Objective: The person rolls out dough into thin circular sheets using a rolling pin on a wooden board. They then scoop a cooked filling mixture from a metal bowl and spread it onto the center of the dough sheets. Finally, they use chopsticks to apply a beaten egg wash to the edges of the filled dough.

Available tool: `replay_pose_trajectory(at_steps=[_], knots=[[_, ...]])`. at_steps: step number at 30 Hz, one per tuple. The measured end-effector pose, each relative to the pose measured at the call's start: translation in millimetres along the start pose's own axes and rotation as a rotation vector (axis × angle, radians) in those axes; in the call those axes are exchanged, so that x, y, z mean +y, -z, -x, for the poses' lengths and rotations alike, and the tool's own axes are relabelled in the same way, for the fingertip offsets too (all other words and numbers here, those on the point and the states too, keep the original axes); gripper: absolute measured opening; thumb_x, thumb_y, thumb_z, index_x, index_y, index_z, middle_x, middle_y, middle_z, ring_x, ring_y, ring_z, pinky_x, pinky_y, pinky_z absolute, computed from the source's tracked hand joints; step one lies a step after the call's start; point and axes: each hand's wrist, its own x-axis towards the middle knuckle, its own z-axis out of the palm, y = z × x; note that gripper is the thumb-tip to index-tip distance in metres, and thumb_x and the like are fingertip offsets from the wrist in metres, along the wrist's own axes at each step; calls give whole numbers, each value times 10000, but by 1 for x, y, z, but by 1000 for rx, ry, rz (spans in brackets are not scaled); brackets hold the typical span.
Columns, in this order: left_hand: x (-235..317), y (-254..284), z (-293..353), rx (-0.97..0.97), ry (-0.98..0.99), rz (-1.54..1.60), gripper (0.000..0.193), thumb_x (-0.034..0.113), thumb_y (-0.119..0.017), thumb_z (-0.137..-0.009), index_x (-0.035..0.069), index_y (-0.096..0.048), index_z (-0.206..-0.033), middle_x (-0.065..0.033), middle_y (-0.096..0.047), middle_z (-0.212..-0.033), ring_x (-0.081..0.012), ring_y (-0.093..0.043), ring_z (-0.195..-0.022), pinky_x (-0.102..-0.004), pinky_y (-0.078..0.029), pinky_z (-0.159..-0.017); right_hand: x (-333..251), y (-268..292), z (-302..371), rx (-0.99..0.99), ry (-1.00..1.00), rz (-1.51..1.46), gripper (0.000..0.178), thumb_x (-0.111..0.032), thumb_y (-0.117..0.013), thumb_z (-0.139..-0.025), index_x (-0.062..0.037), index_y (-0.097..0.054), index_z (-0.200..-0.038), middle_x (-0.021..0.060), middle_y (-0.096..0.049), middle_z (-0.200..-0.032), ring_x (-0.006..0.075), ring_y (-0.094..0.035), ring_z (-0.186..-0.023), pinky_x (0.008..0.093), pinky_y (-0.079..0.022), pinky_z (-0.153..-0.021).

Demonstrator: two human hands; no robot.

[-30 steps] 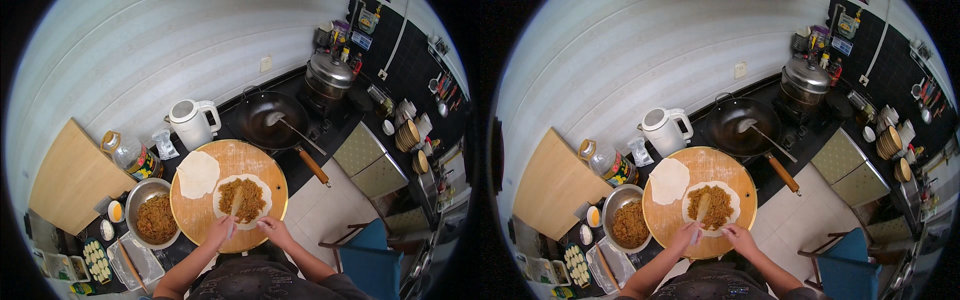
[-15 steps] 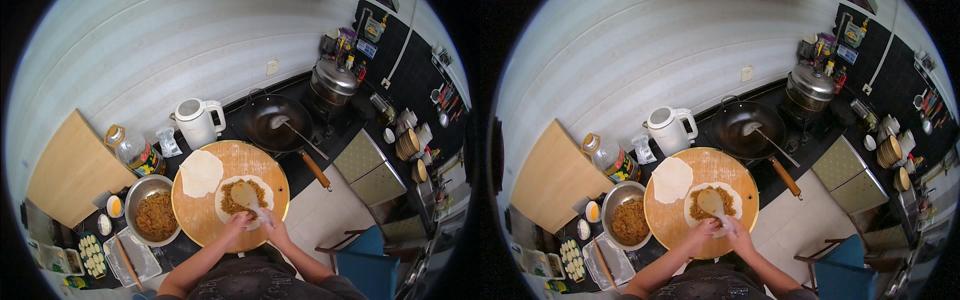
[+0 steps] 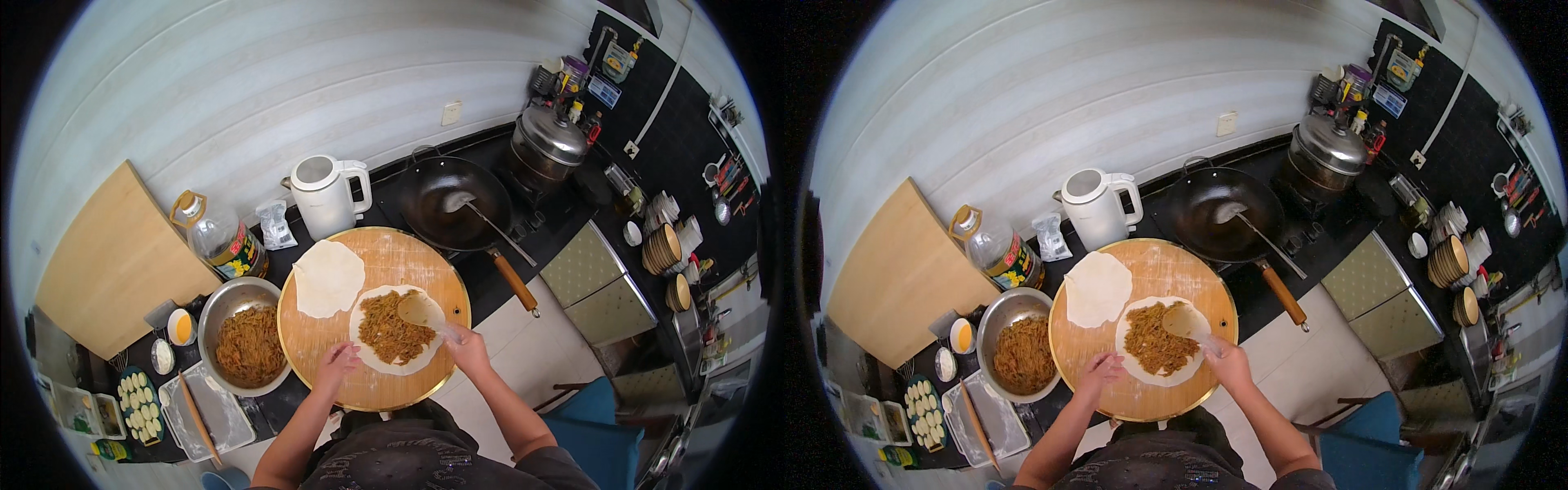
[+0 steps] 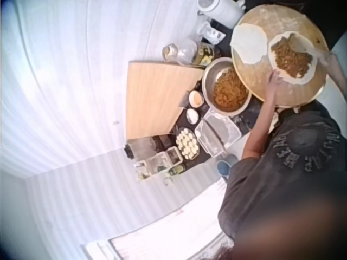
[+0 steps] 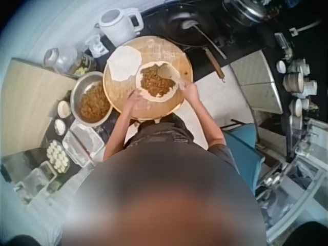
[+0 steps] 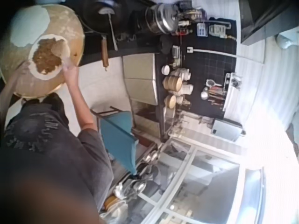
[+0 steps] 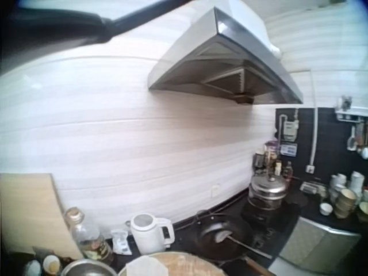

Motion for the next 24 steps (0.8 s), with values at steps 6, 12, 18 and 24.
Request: replay_pose_trajectory(at_steps=[6, 12, 18, 24], knots=[[-2, 14, 5, 33, -16, 27, 297, 219, -480, -903, 20, -506, -1122, -96, -585, -1070, -187, -596, -854, -294, -470, -726, -2, 11, 4, -15, -24, 51, 287, -142, -640, -760, -21, -616, -1018, 173, -640, -911, 239, -646, -826, 307, -496, -729], [-8, 27, 5, 84, -3, 139, 263, 206, -491, -898, 29, -519, -1091, -87, -595, -1019, -177, -593, -832, -282, -459, -694, -5, 43, 22, -105, -73, 101, 287, -139, -638, -759, -11, -615, -1015, 169, -643, -921, 230, -642, -833, 296, -490, -740], [-9, 30, 2, 116, -27, 89, 253, 201, -489, -895, 27, -530, -1075, -93, -604, -1014, -189, -602, -816, -283, -464, -689, 7, 46, 16, -52, -2, 23, 284, -156, -638, -766, -11, -619, -1010, 159, -648, -906, 223, -641, -815, 290, -487, -738], [2, 24, -1, 106, -36, 72, 247, 201, -484, -899, 34, -531, -1074, -81, -606, -1002, -178, -601, -824, -282, -458, -695, 15, 25, -5, -26, 2, 91, 280, -168, -637, -774, -4, -619, -1000, 170, -646, -903, 237, -646, -805, 297, -493, -733]])
